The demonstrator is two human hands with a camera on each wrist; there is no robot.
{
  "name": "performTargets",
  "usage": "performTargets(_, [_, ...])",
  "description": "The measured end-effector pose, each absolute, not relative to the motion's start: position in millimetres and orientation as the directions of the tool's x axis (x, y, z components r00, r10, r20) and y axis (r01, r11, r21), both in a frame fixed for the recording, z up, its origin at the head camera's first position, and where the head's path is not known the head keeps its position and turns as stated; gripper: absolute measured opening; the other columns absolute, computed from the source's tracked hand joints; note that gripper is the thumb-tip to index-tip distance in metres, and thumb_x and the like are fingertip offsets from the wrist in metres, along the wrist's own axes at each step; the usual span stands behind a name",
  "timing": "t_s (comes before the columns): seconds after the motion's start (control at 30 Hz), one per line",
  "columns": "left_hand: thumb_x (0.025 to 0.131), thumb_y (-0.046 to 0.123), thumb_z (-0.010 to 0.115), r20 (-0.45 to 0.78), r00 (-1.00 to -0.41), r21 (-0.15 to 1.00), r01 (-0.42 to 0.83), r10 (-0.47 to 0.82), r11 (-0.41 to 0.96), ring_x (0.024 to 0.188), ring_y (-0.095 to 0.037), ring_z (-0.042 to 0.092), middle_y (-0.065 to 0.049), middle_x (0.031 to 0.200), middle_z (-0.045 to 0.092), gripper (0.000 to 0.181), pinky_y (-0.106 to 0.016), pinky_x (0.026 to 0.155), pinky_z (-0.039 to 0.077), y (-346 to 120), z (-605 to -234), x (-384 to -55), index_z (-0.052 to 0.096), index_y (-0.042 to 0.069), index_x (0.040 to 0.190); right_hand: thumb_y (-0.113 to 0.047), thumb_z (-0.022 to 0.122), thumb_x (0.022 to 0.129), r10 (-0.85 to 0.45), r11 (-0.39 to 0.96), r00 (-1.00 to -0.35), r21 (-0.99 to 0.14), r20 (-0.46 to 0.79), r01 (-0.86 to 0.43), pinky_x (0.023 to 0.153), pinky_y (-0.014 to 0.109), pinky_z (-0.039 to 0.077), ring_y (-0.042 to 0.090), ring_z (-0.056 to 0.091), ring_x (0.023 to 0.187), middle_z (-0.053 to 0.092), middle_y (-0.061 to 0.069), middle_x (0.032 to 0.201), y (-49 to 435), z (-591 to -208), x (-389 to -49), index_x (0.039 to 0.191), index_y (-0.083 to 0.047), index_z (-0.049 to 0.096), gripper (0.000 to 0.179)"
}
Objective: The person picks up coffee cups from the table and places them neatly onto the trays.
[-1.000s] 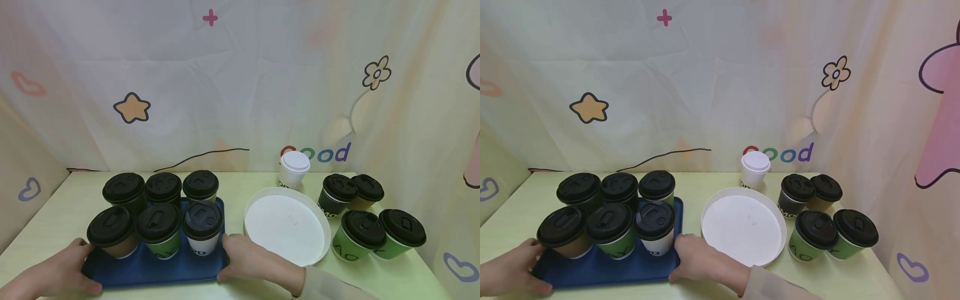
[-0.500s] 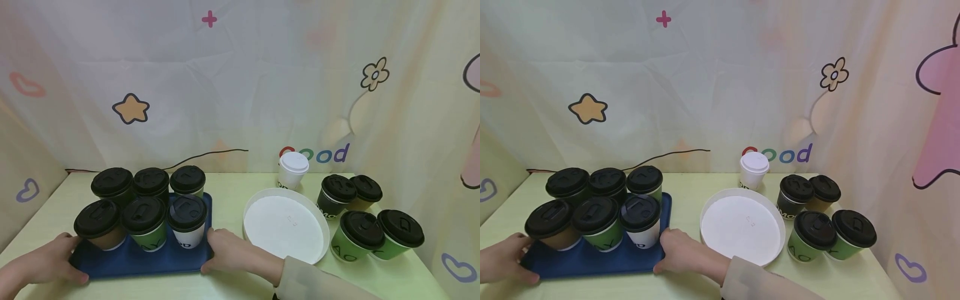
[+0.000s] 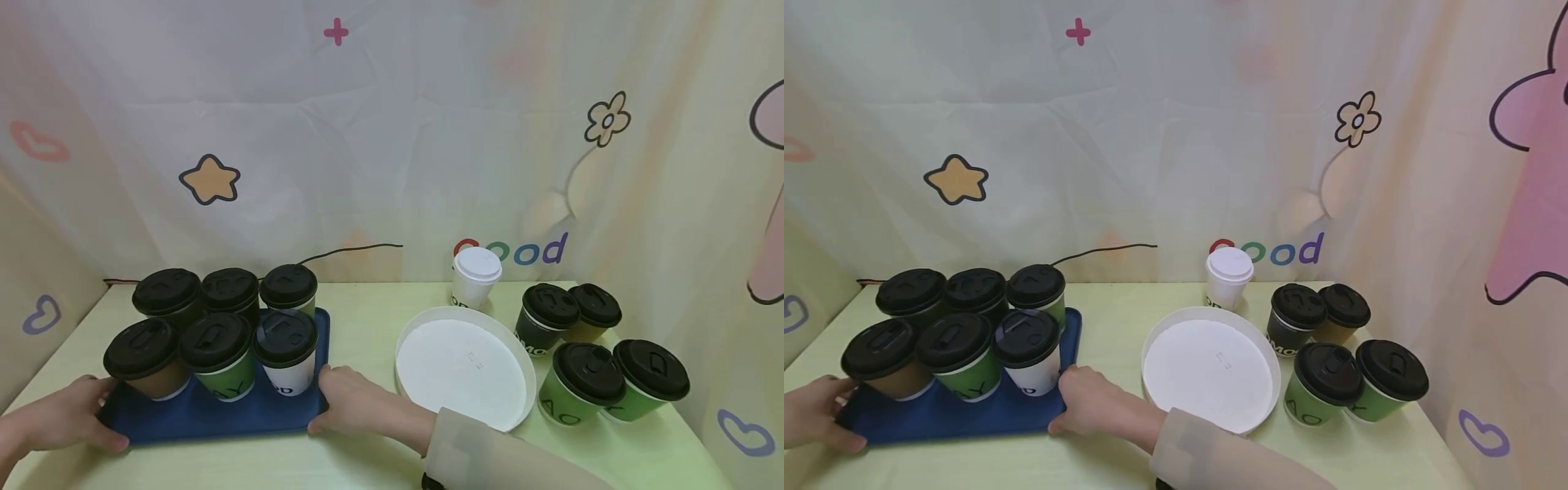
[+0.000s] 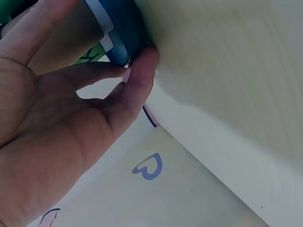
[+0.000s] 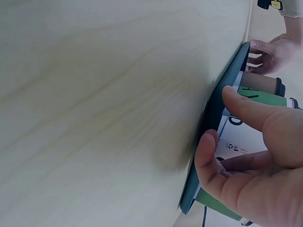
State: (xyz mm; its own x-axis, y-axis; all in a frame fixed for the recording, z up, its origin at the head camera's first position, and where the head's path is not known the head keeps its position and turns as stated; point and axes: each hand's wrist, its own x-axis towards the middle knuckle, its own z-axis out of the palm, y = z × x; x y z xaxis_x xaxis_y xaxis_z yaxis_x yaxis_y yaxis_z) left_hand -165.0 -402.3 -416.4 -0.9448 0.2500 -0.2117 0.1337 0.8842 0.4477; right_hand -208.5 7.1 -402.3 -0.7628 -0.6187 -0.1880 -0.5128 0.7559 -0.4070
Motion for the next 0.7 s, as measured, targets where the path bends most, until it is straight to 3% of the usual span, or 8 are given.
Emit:
performTargets(0.13, [0.078, 0.019, 0.091, -0.228, -0.942, 0.447, 0.123, 0.246, 0.886, 0.104, -0.047, 0.054, -0.027, 0.108, 0.058, 0.089, -0.048, 0.083, 0.05, -406, -417, -168, 0.038, -0.031, 0.13, -0.032, 0.09, 0.081, -0.621, 0.753, -0.762, -0.409, -0.184, -0.515, 0.069, 0.023, 0.048, 0.009, 0.055, 0.079, 0.064, 0.005, 0.092, 3, -402, -210, 0.116, 0.003, 0.06, 0.058])
performTargets(0.33, [0.078, 0.011, 0.09, -0.203, -0.924, 0.497, 0.186, 0.323, 0.847, 0.1, -0.044, 0.062, -0.026, 0.108, 0.067, 0.083, -0.027, 0.074, 0.051, -411, -415, -171, 0.039, -0.033, 0.126, -0.031, 0.09, 0.082, -0.616, 0.757, -0.764, -0.409, -0.189, -0.51, 0.07, 0.023, 0.048, 0.01, 0.055, 0.079, 0.064, 0.006, 0.094, -2, -401, -211, 0.117, 0.003, 0.06, 0.057])
performTargets(0.7, [0.078, 0.012, 0.09, -0.214, -0.929, 0.507, 0.16, 0.303, 0.847, 0.101, -0.043, 0.063, -0.028, 0.109, 0.067, 0.089, -0.026, 0.074, 0.051, -415, -420, -171, 0.034, -0.035, 0.129, -0.034, 0.089, 0.083, -0.603, 0.771, -0.777, -0.382, -0.18, -0.51, 0.074, 0.023, 0.05, 0.009, 0.057, 0.083, 0.066, 0.008, 0.099, -5, -405, -209, 0.12, 0.004, 0.06, 0.06])
